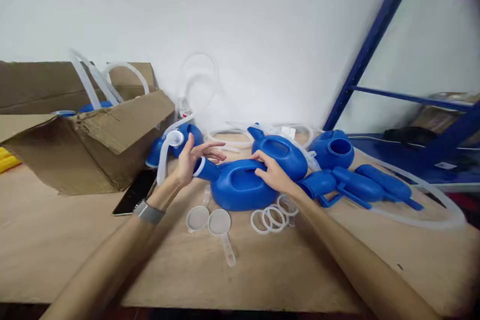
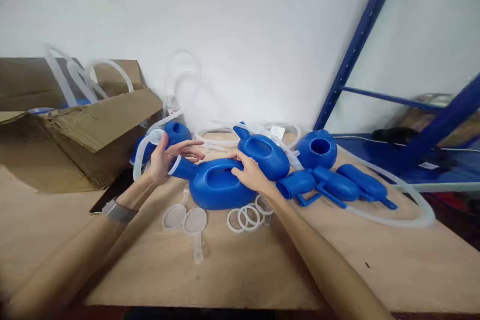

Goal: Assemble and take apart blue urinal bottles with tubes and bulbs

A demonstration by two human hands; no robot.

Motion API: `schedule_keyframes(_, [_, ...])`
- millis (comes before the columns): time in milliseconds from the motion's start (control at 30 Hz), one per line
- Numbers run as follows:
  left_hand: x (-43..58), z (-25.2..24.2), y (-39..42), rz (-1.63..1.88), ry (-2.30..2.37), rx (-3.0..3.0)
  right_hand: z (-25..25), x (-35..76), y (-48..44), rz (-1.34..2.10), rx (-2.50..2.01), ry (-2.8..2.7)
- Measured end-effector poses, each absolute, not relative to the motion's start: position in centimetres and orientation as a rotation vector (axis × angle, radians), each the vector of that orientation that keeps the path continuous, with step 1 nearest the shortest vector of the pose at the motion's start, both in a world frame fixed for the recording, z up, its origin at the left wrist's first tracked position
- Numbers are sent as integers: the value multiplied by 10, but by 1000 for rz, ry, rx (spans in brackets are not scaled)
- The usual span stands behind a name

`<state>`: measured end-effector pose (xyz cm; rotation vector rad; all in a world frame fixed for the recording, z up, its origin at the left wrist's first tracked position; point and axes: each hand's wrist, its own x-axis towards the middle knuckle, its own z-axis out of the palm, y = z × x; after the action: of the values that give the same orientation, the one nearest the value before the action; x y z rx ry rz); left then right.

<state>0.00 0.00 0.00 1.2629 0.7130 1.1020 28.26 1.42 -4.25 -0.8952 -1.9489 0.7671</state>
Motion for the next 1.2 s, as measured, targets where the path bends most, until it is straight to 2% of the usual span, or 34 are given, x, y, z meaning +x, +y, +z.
schedule_keyframes(233, [2,-3,3,1069,755,1113,-44,286,13,811,-886,-1901])
schedule_keyframes(400, [6,-13,-2,1201,902,1092,-50,286,13,780,-881,-1892])
schedule_keyframes(600, [9,-9,0,1278,975,1185,-37,296,4,584,-850,-1980])
schedule_keyframes(800, [1,-6,2,1348,1007,1207,-11,361,-33,302,-1119,-2291])
schedule_keyframes(1033, [-8,-1,20,1365,1078,1291,-53,406,-63,-100,-1164,-2607])
schedule_keyframes(1200, [-12,1,27,1549,1223,1357,-66,402,-66,-137,-1163,-2601])
